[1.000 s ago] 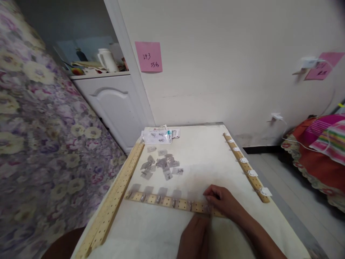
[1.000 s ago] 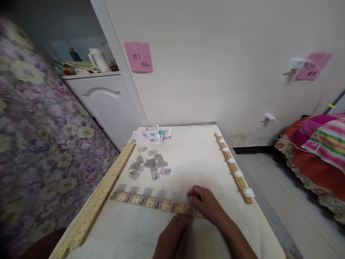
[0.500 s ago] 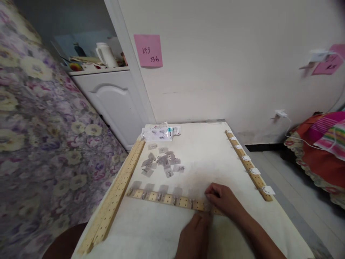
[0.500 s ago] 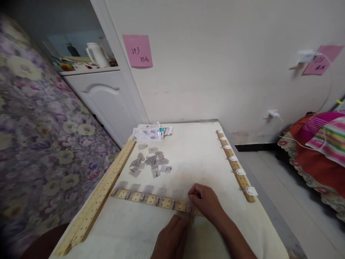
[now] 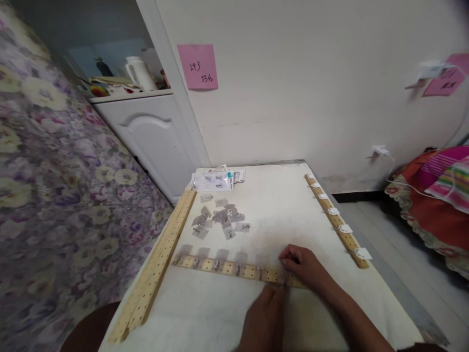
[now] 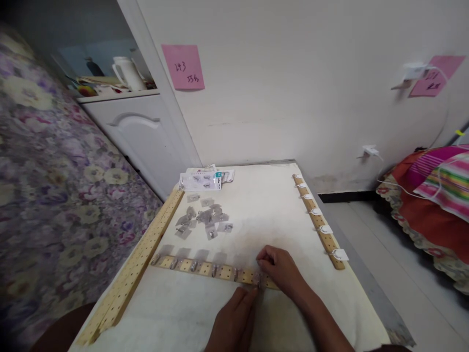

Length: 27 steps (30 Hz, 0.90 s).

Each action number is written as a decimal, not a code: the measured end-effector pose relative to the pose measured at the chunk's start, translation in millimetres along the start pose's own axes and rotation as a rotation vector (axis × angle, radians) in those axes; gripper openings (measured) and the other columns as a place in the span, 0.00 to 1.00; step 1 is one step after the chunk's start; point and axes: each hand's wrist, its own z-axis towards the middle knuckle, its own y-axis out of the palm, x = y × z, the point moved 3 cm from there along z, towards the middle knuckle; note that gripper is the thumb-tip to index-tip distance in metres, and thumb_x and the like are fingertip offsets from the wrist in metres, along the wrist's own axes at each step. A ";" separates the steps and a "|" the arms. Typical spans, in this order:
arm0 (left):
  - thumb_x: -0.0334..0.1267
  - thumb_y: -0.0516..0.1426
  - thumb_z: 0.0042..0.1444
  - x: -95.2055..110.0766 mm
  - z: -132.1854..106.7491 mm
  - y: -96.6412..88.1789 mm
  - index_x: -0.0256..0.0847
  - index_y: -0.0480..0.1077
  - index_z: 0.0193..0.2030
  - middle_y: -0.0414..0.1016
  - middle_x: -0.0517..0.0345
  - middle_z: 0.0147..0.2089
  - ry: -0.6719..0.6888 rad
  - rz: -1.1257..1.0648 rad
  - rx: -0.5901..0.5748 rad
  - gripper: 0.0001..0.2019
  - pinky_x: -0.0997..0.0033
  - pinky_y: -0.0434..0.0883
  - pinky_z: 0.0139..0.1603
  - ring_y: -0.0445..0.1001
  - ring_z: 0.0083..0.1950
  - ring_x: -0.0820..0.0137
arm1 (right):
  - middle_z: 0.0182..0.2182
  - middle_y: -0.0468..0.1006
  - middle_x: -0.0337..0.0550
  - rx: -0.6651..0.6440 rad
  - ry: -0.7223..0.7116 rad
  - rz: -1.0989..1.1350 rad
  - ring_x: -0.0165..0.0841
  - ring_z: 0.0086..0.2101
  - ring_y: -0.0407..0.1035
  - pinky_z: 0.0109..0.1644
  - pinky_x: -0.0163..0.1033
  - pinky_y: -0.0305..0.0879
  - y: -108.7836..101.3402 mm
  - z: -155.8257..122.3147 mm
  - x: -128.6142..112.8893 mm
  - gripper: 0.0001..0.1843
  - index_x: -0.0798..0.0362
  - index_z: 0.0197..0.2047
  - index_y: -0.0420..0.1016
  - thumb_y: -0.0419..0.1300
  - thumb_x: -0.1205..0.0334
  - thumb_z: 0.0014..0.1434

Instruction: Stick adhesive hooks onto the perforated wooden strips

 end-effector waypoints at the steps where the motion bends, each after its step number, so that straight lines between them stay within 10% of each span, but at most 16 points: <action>1: 0.28 0.47 0.55 0.5 0.3 0.0 0.41 0.69 0.52 0.75 0.47 0.42 -0.006 0.003 0.001 0.19 0.69 0.73 0.39 0.75 0.39 0.63 | 0.22 0.72 0.36 0.000 0.000 0.000 0.30 0.26 0.65 0.29 0.33 0.57 0.1 0.4 0.8 0.05 0.54 0.29 0.73 0.56 0.65 0.50; 27: 0.25 0.48 0.55 -6.4 -8.0 13.1 0.32 0.60 0.59 0.74 0.45 0.40 0.157 0.348 0.102 0.24 0.58 0.76 0.37 0.73 0.39 0.61 | 0.23 0.73 0.37 0.006 0.010 -0.053 0.30 0.27 0.66 0.31 0.33 0.58 -0.1 2.2 4.2 0.05 0.52 0.30 0.73 0.55 0.64 0.51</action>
